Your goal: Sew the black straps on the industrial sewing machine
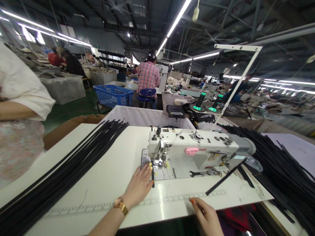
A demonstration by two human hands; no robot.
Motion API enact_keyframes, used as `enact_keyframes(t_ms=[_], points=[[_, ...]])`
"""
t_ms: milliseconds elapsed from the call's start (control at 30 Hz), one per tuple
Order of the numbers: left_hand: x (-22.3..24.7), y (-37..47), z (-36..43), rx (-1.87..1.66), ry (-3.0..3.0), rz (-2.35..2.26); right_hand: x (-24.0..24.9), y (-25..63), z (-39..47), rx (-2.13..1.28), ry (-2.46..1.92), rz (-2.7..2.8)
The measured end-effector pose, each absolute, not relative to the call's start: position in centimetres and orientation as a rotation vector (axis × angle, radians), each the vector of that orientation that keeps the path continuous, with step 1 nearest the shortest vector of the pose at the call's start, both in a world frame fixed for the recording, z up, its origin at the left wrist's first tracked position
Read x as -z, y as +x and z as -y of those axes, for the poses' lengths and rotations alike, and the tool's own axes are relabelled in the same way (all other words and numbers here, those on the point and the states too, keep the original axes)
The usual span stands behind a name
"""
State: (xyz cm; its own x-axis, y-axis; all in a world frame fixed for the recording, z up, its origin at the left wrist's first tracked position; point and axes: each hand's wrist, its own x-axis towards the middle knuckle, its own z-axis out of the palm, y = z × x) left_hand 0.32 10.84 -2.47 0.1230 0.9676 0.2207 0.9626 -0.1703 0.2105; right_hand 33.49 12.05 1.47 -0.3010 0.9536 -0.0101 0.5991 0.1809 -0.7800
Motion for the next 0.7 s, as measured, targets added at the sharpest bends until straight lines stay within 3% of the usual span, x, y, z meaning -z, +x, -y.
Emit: enact_keyframes(t_ms=[700], points=[[1.5,0.5,-11.1,-0.544,2.31,-2.056,-2.5,34.4,-11.6,-0.959,-1.505,2.044]])
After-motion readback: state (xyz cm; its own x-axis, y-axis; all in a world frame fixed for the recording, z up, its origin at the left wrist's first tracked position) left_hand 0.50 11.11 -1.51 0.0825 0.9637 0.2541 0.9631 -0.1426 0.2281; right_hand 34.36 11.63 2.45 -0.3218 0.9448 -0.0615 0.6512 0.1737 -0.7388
